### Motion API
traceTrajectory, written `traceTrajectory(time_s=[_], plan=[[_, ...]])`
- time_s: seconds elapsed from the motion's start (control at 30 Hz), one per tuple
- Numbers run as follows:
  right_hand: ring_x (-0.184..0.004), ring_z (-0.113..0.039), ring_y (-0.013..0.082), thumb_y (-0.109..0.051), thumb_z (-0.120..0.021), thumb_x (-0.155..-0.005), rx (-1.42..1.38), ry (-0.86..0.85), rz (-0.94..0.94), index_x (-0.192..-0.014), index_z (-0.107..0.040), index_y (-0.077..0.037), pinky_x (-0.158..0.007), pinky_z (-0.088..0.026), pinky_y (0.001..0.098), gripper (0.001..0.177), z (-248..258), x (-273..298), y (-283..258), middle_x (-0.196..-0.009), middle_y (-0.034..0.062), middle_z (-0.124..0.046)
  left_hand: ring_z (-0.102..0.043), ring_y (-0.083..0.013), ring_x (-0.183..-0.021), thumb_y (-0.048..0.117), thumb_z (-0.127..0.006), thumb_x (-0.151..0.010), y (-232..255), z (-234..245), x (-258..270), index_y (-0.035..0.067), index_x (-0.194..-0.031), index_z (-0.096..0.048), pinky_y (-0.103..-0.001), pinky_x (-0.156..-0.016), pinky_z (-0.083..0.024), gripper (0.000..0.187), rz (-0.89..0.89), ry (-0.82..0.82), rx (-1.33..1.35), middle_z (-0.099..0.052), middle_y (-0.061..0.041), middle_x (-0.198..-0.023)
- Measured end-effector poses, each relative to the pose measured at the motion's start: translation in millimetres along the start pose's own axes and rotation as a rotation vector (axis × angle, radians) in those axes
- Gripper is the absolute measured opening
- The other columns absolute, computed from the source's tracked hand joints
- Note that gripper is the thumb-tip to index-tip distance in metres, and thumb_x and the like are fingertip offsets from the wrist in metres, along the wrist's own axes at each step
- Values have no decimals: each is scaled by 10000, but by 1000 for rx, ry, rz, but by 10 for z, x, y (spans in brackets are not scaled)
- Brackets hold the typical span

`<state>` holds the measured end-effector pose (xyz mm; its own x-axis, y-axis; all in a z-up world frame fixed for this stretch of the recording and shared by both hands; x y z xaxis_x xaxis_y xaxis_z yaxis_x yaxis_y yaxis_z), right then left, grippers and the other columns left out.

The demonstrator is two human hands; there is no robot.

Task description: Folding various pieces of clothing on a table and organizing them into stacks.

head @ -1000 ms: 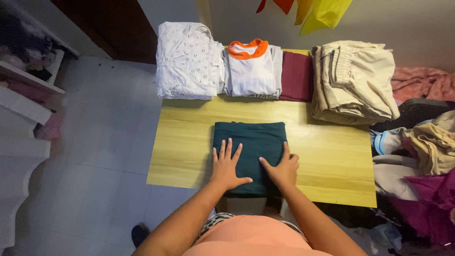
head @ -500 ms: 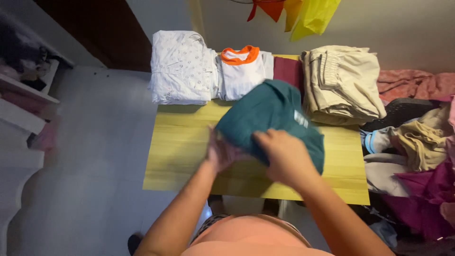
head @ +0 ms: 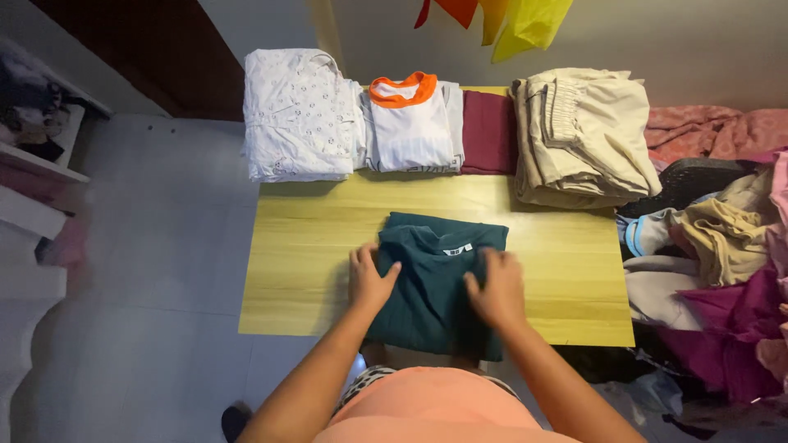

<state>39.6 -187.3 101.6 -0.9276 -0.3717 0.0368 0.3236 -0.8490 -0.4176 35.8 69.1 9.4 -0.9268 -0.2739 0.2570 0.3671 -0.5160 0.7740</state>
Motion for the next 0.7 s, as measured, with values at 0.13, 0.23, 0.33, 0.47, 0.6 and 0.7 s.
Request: traceTrajectory(time_s=[0.13,0.23,0.33,0.47,0.6,0.7], plan=[[-1001,-589,422,-272,-826,-794,-180,336,-379,-1277,-552,1,-861,-514,487,619,-238,-143,893,-1133,282,-567,-575,-373,-1124,329,-830,-802,382,105,-139,136,-1266,-610,-482,-947,-493,549,-217,125,-74,-570,-151,-1204],[-896,-640,322,-296,-824,-804,-530,224,-669,-1320,-491,-4,-783,-542,429,681,-365,-242,1183,-1048,235,-633,-543,-380,-1115,347,-834,-783,642,124,-221,189,-1142,-680,-489,-940,-480,421,-307,89,-134,-569,-142,-1134],[-819,-656,240,-284,-804,-833,-814,85,-828,-1304,-536,-13,-716,-545,376,606,-443,-277,1433,-954,153,-689,-530,-377,-1107,357,-832,-768,701,66,-350,200,-970,-736,-493,-913,-476,273,-340,62,-215,-585,-123,-1079],[-784,-646,128,-244,-727,-908,-1104,78,-633,-1195,-708,-20,-704,-524,274,364,-297,-352,1538,-919,38,-736,-586,-343,-1101,348,-767,-873,260,-141,-824,173,-920,-748,-479,-934,-491,183,-387,-21,-172,-649,-76,-1065],[-820,-645,89,-223,-693,-946,-1142,170,-519,-1180,-708,-23,-735,-527,252,309,-276,-405,1591,-942,-6,-741,-656,-325,-1060,355,-711,-925,374,-71,-804,141,-986,-710,-458,-945,-539,223,-364,-62,19,-672,-80,-1090],[-749,-601,166,-274,-686,-981,-828,276,-597,-1236,-681,-15,-674,-487,341,363,-357,-328,1692,-852,66,-686,-642,-363,-1077,356,-731,-876,561,110,-575,128,-1081,-684,-476,-934,-531,311,-335,58,11,-657,-125,-1160]])
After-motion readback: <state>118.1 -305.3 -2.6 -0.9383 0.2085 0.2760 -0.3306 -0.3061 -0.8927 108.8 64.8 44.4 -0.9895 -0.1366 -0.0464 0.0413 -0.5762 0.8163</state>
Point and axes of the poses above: each hand's wrist, its own x-axis away from the middle knuckle, its own z-axis out of the back of the hand, y = z × x, the point moved 7 cm from there along -x, towards the middle knuckle
